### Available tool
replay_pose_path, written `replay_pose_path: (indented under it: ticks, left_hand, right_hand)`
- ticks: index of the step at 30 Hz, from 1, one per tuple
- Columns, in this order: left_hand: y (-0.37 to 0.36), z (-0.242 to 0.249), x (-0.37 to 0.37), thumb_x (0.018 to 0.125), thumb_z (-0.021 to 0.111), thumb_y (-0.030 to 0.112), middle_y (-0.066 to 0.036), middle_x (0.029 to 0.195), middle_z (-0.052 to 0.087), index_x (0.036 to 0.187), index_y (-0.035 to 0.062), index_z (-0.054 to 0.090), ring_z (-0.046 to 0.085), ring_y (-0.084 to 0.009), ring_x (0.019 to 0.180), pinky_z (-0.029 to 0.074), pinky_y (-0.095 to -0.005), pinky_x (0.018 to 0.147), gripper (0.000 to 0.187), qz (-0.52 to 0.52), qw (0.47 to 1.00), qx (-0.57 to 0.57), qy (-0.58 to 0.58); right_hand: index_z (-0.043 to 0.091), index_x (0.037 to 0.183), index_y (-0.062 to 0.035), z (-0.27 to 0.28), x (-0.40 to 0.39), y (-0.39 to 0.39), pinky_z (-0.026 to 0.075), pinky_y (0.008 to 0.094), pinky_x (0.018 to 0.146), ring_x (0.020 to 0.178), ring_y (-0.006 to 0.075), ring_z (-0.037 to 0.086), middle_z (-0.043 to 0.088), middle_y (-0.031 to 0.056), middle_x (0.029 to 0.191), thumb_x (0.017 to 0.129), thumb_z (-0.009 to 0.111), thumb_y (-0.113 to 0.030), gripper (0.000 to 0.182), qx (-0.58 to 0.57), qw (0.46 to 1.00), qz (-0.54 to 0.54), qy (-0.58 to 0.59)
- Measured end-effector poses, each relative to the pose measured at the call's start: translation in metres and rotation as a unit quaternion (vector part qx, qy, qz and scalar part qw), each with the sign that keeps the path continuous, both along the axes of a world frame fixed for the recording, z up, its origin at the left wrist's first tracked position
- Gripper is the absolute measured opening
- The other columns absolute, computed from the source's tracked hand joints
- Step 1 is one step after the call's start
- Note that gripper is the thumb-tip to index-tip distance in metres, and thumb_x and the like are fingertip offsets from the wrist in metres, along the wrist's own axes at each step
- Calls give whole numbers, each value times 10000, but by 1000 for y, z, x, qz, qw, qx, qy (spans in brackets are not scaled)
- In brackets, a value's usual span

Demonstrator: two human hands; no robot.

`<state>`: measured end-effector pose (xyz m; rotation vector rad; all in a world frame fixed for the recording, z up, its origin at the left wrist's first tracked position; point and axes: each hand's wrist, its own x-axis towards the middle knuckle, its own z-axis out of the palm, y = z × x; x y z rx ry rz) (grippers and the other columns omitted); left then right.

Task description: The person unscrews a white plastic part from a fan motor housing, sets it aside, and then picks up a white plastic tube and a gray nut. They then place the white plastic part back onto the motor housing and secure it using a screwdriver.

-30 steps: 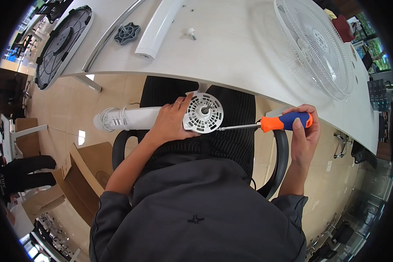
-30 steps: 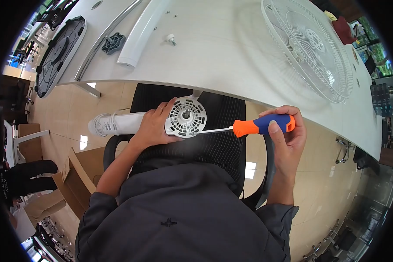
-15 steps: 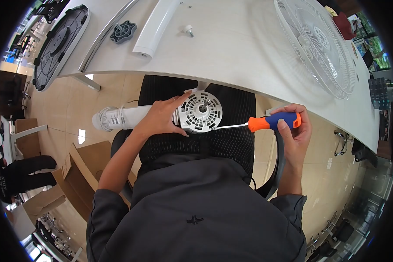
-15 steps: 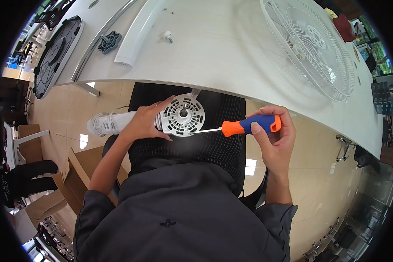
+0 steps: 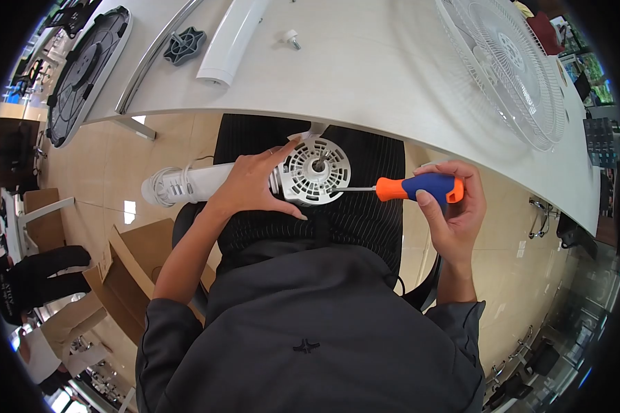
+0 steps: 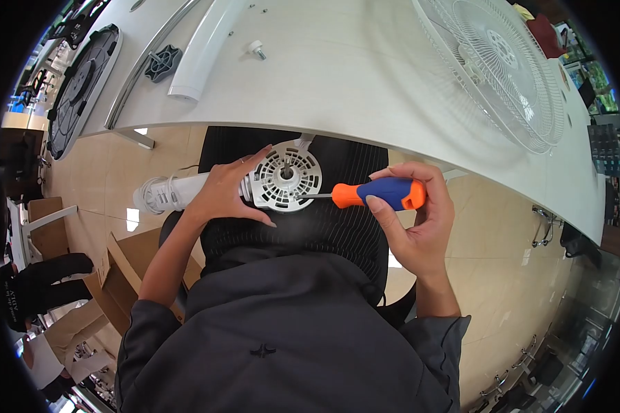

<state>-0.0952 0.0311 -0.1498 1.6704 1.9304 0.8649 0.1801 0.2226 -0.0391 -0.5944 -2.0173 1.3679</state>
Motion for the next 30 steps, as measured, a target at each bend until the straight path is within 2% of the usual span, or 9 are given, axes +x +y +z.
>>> replay_pose_path:
  ticks: [4, 8, 19, 22, 30]
  left_hand:
    - [1, -3, 6, 587, 946, 581, -237, 1292, 692, 1549, 60, 472, 704, -396, 1143, 557, -432, 1003, 1192, 30, 999, -1, 14]
    - [0, -2, 9, 618, 927, 549, -233, 1285, 698, 1537, 60, 492, 711, -391, 1130, 563, -430, 992, 1129, 35, 999, 2, 21]
    - [-1, -3, 9, 531, 973, 529, -219, 1248, 722, 1499, 47, 543, 731, -360, 1098, 570, -412, 976, 1164, 38, 999, 27, 10]
    - [-1, -9, 8, 526, 944, 599, -216, 1215, 734, 1470, 63, 576, 746, -363, 1032, 586, -422, 920, 1146, 41, 998, 53, 16]
    - [-1, -10, 9, 510, 956, 565, -207, 1189, 745, 1451, 63, 598, 753, -352, 1017, 585, -412, 925, 1125, 49, 997, 59, 6]
  right_hand:
    - [574, 1197, -19, -2, -3, -1, 533, 330, 926, 1006, 187, 686, 719, 143, 1089, 873, 813, -43, 403, 18, 1000, 16, -4]
    - [581, 1202, -18, -2, -6, -3, 537, 322, 911, 989, 185, 694, 728, 139, 1086, 866, 817, -40, 411, 38, 999, 19, -10]
    - [611, 1208, -27, -2, -14, -8, 552, 311, 881, 966, 187, 722, 744, 113, 1069, 848, 844, -62, 430, 82, 995, 37, -31]
    - [616, 1208, -27, 0, -16, -8, 555, 313, 890, 977, 204, 733, 744, 116, 1070, 842, 855, -73, 440, 99, 993, 43, -39]
    - [614, 1208, -24, 0, -21, -7, 566, 307, 868, 970, 215, 751, 745, 123, 1057, 829, 871, -90, 462, 122, 989, 73, -45]
